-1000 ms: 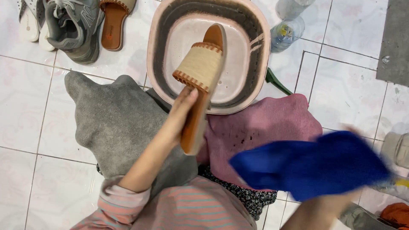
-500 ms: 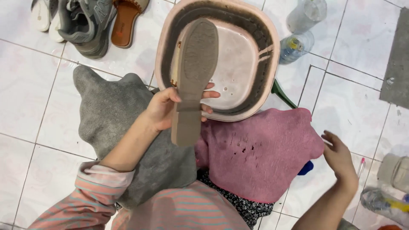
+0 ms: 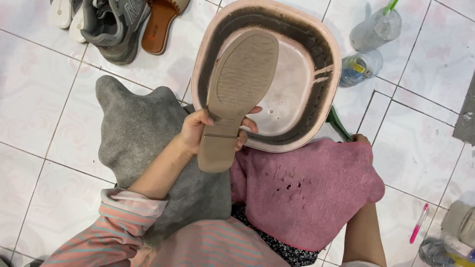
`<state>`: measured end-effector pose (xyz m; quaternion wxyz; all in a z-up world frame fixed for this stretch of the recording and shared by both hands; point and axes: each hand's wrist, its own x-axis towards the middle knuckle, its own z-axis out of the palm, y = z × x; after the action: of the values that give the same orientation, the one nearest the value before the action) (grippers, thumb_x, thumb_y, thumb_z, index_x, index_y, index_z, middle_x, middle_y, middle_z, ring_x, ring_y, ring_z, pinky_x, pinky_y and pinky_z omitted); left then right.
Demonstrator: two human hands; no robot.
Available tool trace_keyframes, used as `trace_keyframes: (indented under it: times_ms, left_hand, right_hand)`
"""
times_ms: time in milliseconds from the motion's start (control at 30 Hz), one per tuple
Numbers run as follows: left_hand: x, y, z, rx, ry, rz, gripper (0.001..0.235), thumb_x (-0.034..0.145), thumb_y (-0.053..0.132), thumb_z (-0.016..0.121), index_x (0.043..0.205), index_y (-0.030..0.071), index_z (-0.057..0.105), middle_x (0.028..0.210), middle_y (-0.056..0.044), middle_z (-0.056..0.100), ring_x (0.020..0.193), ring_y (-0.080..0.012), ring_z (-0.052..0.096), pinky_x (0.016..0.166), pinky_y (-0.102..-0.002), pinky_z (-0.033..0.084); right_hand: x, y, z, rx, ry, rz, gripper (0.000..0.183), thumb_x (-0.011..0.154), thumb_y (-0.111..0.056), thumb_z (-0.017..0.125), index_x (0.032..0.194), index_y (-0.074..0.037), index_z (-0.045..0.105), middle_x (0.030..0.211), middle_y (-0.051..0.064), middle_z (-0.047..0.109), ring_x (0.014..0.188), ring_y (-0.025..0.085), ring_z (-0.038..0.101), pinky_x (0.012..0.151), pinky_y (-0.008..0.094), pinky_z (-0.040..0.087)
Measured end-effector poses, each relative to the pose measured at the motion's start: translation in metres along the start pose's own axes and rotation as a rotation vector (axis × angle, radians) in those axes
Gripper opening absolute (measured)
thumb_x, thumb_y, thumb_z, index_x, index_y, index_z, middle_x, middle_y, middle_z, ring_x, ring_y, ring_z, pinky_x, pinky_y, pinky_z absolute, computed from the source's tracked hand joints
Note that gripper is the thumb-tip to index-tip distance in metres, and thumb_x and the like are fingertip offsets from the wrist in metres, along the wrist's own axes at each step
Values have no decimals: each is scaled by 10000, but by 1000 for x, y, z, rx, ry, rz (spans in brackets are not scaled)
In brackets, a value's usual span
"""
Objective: The person scrubs the sole of a brown slipper with a green brush over a pink basin filled with soapy water. They repeatedly dip the brush into the basin and scrub the slipper's sole, then rinse the brush in the basin.
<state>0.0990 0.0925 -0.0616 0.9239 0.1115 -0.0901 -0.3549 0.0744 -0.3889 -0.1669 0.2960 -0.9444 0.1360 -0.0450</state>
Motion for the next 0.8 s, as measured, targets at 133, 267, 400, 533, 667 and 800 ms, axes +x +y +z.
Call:
trace_keyframes:
  times_ms: [133,267,400,533,667,800]
  left_hand:
    - [7,-3,-4,129,18,31,990,635,203,548,1551,-50,269,1290,-346,496,987,-431,572,885,-527,459]
    - [2,3,22,452,122,86,738,754,163,573,1456,26,391,1096,-182,616,1049,-265,597,943,-387,440]
    - [-3,7,33,950,399,177,449,956,126,571,1391,127,463,1238,-22,619,1203,-140,535,1053,-292,386]
    - [-9,-6,31,1197,632,328,184,984,255,666,1153,181,658,1375,23,534,1390,-155,433,1170,-372,363]
    - [-21,-22,19,1077,674,343,715,952,234,740,1526,84,341,1228,-88,708,1191,-169,599,1045,-389,491]
    - [-23,-20,63,1022,838,221,767,987,543,466,1493,-25,368,1387,-254,545,1334,-354,466,1123,-505,420]
  right_hand:
    - [-14,-5,-25,37,94,-2,262,1117,-101,535,1366,-24,508,1005,141,686,797,258,628,701,404,519]
    - [-16,-12,-59,60,138,2,195,1154,-90,486,1332,-14,512,924,127,701,707,228,632,665,376,510]
    - [-29,-94,-100,352,42,-52,200,1203,-128,427,1384,-73,360,931,138,571,636,141,426,574,273,344]
    - [-32,-201,-99,7,-271,-136,440,1076,-195,505,1496,-61,511,1002,94,657,919,250,602,831,391,447]
    - [-31,-309,-60,-68,-578,-163,488,973,-69,539,1461,-50,546,1214,384,643,1050,651,589,911,707,447]
    - [-34,-310,0,-324,-629,-210,478,998,-181,555,1471,-244,576,1093,253,683,953,501,707,814,601,554]
